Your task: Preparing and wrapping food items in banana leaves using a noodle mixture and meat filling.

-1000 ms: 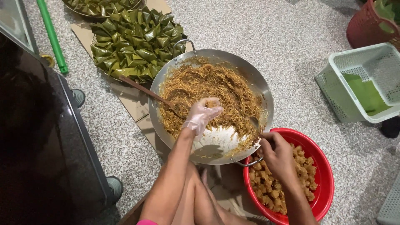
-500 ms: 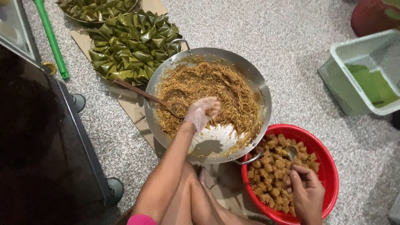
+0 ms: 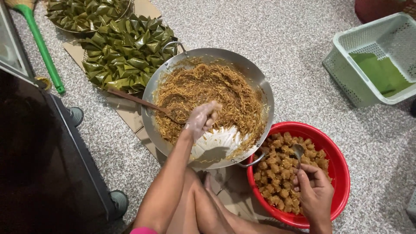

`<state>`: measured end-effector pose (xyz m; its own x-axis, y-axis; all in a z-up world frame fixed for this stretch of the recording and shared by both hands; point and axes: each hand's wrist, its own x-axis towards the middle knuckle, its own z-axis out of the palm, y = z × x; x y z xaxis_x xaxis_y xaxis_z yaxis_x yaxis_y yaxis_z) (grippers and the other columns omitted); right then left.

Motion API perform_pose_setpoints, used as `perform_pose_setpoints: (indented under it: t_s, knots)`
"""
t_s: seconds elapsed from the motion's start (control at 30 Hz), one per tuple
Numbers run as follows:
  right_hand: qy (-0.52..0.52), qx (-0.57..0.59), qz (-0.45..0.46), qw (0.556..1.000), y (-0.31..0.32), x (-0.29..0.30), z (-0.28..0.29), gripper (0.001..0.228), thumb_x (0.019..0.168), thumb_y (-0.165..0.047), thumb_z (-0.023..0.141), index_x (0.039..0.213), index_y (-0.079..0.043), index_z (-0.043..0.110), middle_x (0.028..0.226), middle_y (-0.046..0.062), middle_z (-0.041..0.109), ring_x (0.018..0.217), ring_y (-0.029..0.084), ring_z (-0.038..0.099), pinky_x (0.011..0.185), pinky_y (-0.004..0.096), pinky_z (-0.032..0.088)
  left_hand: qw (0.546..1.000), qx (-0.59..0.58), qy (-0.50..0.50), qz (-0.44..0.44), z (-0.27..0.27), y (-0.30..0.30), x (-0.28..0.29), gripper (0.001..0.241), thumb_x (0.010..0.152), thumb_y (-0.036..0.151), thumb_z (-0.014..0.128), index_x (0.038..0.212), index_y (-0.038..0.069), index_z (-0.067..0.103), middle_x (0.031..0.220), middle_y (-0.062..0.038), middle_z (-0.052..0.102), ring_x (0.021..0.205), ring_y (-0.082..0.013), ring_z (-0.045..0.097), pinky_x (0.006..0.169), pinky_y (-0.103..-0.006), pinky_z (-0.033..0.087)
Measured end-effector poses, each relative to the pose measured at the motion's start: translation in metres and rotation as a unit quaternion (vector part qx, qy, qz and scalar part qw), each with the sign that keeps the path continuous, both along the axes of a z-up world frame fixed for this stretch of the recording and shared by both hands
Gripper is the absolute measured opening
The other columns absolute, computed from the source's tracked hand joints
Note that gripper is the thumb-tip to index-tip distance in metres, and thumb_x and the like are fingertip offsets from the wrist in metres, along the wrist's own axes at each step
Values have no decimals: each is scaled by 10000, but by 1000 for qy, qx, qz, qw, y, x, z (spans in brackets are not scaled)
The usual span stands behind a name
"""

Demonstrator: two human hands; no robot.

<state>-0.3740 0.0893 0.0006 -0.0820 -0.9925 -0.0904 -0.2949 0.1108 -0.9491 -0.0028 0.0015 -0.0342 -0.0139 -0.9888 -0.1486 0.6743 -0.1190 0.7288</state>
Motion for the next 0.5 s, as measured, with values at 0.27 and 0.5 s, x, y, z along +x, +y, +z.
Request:
perform_pose_setpoints:
  t_s: [0.27,0.5]
  knots:
    - [2,-10,1,1000,1,1,0,237,977,85,567,1210,115,597,931,225,675,704,251,660,540,297,551,991,121,-2,50,12,-6,-7,262,904,97,637,1120,-50,656,909,-130,699,753,-170,622,689,-248,516]
    - [-2,0,-1,1000,2,6,6,238,980,92,563,1214,112,598,955,222,675,715,242,654,567,295,549,987,118,94,45,-3,-10,6,391,902,384,695,895,-1,630,701,-57,649,514,-108,626,423,-151,519]
